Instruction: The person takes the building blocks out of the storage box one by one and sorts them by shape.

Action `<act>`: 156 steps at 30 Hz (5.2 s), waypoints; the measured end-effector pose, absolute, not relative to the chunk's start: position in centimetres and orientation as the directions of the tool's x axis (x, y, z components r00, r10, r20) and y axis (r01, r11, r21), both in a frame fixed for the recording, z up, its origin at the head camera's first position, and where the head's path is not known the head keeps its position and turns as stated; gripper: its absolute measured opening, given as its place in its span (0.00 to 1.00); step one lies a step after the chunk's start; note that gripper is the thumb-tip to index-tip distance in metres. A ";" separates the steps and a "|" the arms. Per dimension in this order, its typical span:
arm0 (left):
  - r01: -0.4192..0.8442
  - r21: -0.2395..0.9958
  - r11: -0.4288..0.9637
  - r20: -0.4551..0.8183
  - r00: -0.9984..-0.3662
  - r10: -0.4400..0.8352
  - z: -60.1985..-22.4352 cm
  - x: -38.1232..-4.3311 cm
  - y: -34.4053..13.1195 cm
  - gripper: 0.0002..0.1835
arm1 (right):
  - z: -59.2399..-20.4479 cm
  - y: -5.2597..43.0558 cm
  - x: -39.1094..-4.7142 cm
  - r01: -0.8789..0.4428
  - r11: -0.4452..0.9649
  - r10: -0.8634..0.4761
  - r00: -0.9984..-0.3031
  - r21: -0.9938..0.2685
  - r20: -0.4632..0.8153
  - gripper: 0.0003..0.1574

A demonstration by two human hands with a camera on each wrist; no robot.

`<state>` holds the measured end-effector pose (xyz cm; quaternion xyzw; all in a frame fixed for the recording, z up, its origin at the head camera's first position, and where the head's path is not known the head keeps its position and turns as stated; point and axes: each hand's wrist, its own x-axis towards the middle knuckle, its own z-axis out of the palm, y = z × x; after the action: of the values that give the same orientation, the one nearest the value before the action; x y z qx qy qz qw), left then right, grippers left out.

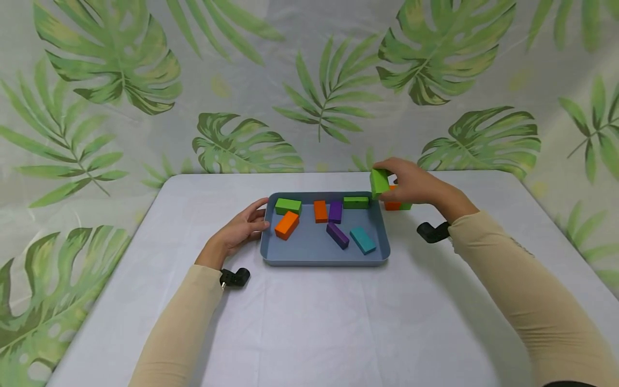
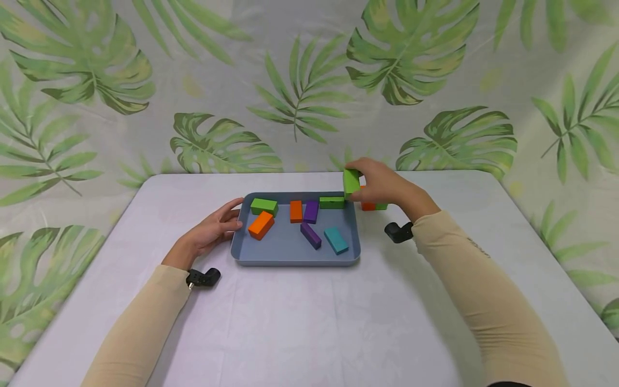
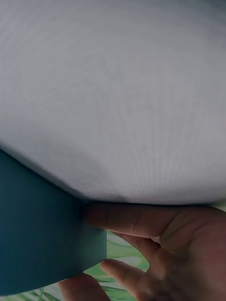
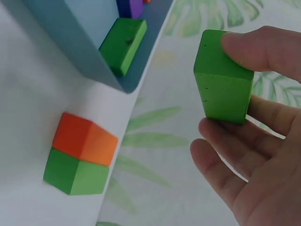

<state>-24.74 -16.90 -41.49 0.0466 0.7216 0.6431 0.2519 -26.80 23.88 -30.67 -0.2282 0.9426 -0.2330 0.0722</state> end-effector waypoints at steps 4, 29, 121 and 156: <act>-0.260 0.950 0.171 -0.307 -0.869 0.387 -41.4 -24.7 -16.9 0.41 | -30.7 24.9 -26.7 -0.375 0.786 -0.450 -0.892 -0.491 -0.040 0.44; -0.258 0.950 0.177 -0.309 -0.868 0.390 -41.5 -24.9 -17.0 0.41 | -32.0 30.5 -28.0 -0.231 0.850 -0.318 -0.942 -0.473 -0.112 0.45; -0.253 0.954 0.161 -0.297 -0.869 0.396 -41.8 -24.9 -17.3 0.41 | -38.2 32.5 -29.9 0.009 0.876 -0.174 -0.926 -0.482 -0.334 0.50; -0.255 0.950 0.179 -0.306 -0.869 0.388 -41.6 -24.5 -17.3 0.41 | -29.8 18.5 -27.7 -0.495 0.786 -0.543 -0.839 -0.369 -0.032 0.25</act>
<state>-24.52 -17.27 -41.56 0.0457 0.7254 0.6391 0.2514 -27.66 18.50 -29.84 -0.2755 0.9426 -0.1759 0.0686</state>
